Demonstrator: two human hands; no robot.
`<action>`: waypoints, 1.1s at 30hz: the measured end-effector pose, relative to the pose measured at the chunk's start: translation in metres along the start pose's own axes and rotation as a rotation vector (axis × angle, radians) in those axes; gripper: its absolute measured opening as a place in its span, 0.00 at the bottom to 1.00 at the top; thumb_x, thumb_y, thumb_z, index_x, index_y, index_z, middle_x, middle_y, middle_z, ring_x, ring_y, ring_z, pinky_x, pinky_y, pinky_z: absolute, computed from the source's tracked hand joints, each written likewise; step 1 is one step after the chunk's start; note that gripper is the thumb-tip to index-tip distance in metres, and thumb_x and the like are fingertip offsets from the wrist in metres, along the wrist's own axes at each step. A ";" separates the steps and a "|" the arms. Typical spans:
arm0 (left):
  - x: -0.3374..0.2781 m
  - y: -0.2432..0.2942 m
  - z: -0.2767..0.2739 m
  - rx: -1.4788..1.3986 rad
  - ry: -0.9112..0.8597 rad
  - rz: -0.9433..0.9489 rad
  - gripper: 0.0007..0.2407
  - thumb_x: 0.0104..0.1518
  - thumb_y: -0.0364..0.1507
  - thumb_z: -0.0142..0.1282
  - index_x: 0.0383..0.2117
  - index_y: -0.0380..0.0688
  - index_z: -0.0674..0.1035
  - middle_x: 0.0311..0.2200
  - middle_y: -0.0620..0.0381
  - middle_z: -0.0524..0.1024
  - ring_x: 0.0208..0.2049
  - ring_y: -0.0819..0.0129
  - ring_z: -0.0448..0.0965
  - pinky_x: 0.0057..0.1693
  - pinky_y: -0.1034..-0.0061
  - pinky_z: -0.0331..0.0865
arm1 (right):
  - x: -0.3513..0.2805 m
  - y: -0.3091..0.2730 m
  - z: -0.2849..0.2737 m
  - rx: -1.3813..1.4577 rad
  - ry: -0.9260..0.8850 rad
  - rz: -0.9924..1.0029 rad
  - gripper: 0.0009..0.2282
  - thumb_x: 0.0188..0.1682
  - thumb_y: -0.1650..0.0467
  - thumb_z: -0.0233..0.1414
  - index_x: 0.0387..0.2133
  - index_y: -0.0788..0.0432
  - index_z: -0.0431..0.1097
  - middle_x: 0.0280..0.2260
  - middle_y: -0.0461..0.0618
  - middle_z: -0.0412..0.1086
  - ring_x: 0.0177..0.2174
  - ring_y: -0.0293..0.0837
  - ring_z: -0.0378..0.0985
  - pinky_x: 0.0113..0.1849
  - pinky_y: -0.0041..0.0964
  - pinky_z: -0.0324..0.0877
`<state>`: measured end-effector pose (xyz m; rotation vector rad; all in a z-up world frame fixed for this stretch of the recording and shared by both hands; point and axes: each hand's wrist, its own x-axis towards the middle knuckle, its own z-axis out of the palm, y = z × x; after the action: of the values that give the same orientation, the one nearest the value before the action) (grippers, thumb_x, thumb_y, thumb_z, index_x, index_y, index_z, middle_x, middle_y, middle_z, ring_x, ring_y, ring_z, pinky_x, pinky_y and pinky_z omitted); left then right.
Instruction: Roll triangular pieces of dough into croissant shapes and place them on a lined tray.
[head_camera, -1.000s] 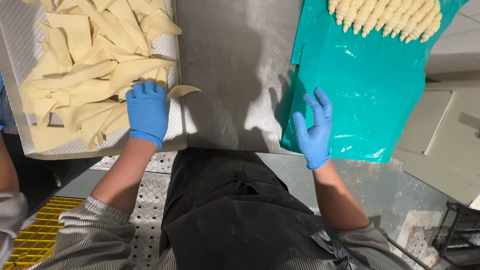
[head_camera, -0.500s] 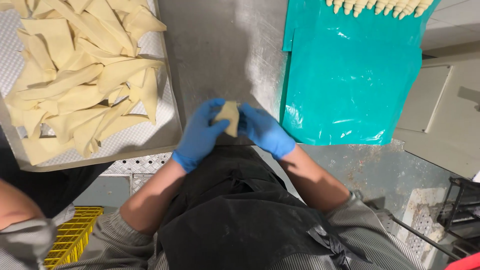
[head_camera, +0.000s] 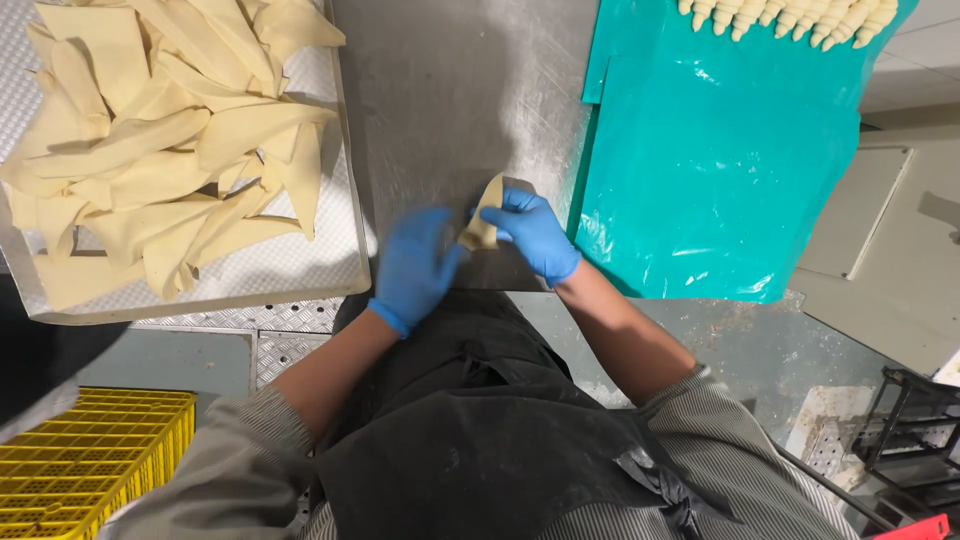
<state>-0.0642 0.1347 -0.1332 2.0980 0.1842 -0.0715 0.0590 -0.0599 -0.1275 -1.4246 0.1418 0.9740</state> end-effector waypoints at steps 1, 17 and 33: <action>0.002 -0.006 0.011 0.000 0.005 -0.002 0.21 0.62 0.34 0.58 0.60 0.42 0.70 0.54 0.45 0.75 0.54 0.55 0.76 0.59 0.65 0.71 | 0.008 0.004 -0.004 -0.003 -0.004 0.000 0.12 0.52 0.75 0.55 0.49 0.70 0.72 0.43 0.56 0.77 0.42 0.45 0.82 0.47 0.36 0.78; 0.008 -0.039 0.065 0.493 -0.442 0.530 0.38 0.59 0.52 0.47 0.70 0.38 0.56 0.72 0.47 0.48 0.73 0.58 0.45 0.74 0.64 0.41 | 0.039 -0.002 -0.013 -0.251 0.003 -0.031 0.11 0.46 0.77 0.61 0.42 0.68 0.76 0.35 0.54 0.79 0.34 0.38 0.81 0.38 0.31 0.77; 0.016 -0.034 0.060 0.464 -0.452 0.497 0.40 0.58 0.54 0.46 0.71 0.41 0.51 0.73 0.46 0.45 0.74 0.55 0.42 0.74 0.62 0.39 | 0.141 -0.101 -0.037 -0.448 -0.071 -0.065 0.08 0.49 0.73 0.58 0.39 0.65 0.75 0.33 0.51 0.79 0.33 0.41 0.84 0.34 0.34 0.81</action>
<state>-0.0528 0.1015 -0.1951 2.4575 -0.6819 -0.3074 0.2282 -0.0097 -0.1451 -1.7853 -0.1866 1.0418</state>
